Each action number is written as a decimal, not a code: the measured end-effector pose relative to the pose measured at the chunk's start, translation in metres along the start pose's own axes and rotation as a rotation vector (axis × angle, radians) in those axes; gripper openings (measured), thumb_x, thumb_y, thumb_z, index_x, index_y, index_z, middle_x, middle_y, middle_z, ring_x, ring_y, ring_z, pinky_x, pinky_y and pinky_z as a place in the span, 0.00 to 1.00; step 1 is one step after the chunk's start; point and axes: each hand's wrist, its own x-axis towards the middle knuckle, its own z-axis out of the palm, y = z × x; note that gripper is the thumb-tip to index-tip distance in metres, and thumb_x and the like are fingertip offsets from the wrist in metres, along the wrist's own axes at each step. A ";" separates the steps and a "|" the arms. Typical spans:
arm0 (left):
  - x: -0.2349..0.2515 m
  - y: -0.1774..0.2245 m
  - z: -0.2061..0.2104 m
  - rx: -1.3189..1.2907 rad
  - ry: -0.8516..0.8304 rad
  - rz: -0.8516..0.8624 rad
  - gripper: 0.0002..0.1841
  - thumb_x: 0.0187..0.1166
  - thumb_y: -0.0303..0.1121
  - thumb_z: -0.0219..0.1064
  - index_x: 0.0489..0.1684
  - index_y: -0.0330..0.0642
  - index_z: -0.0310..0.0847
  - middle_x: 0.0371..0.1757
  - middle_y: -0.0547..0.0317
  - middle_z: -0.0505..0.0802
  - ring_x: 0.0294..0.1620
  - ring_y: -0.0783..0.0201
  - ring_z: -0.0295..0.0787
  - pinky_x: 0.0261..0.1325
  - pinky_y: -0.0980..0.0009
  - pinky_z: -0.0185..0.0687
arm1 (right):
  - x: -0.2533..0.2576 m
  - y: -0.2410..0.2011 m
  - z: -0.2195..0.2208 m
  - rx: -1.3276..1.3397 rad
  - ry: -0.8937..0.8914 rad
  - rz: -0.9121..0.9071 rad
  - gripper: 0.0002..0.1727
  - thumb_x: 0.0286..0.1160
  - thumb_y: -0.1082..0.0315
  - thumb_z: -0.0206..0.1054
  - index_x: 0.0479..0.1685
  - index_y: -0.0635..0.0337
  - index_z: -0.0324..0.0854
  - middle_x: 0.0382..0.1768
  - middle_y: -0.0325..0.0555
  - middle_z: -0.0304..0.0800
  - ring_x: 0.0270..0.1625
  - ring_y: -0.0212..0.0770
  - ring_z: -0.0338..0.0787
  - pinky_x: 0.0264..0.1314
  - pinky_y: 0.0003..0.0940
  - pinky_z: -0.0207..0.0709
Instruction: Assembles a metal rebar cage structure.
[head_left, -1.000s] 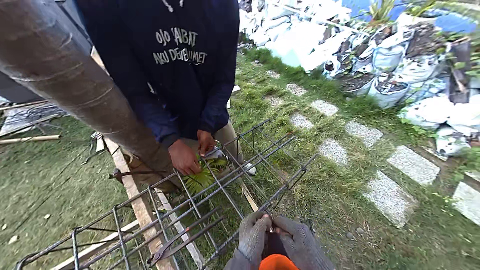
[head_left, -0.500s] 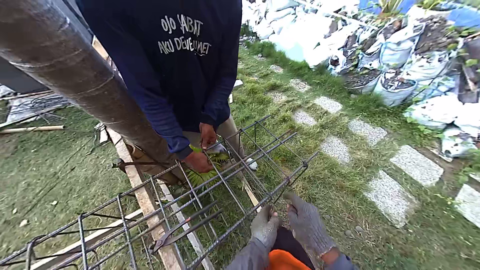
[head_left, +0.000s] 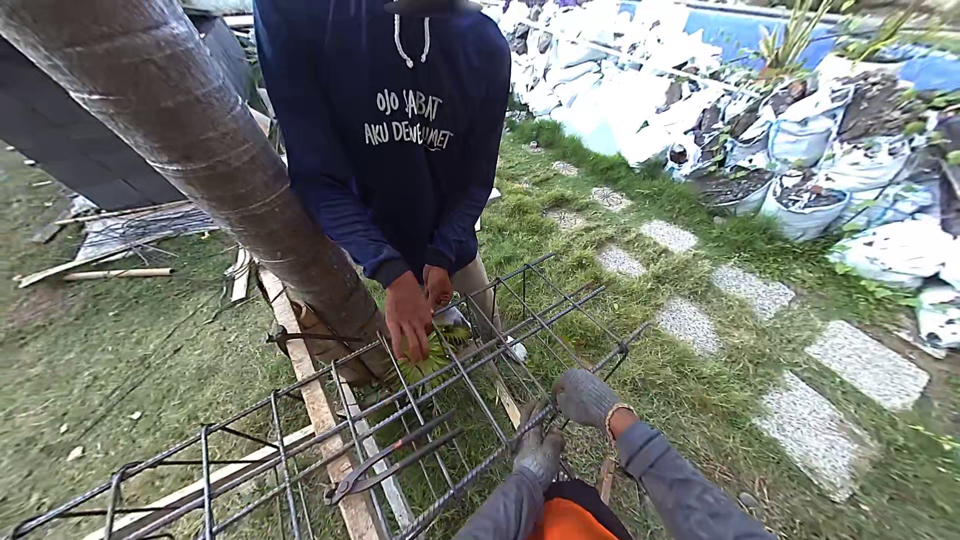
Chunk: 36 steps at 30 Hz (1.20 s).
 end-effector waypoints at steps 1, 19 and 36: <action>-0.002 0.002 0.000 -0.003 -0.014 -0.015 0.31 0.80 0.38 0.62 0.86 0.46 0.68 0.88 0.46 0.70 0.85 0.52 0.70 0.84 0.49 0.67 | -0.001 0.000 0.001 0.012 0.013 -0.001 0.18 0.80 0.60 0.58 0.57 0.55 0.90 0.58 0.57 0.91 0.66 0.58 0.88 0.66 0.65 0.78; -0.013 0.046 0.007 -0.452 -0.038 -0.305 0.13 0.86 0.30 0.60 0.60 0.29 0.81 0.33 0.45 0.93 0.27 0.56 0.91 0.34 0.61 0.90 | -0.019 -0.002 0.019 0.026 0.149 0.028 0.17 0.81 0.62 0.57 0.59 0.55 0.87 0.59 0.57 0.91 0.66 0.59 0.88 0.66 0.65 0.78; -0.014 0.045 0.002 -0.326 -0.067 -0.102 0.14 0.81 0.25 0.62 0.59 0.30 0.86 0.44 0.45 0.94 0.40 0.58 0.92 0.51 0.58 0.90 | -0.051 0.024 0.114 0.358 0.346 -0.012 0.17 0.85 0.65 0.55 0.64 0.57 0.83 0.48 0.56 0.94 0.55 0.57 0.94 0.61 0.59 0.83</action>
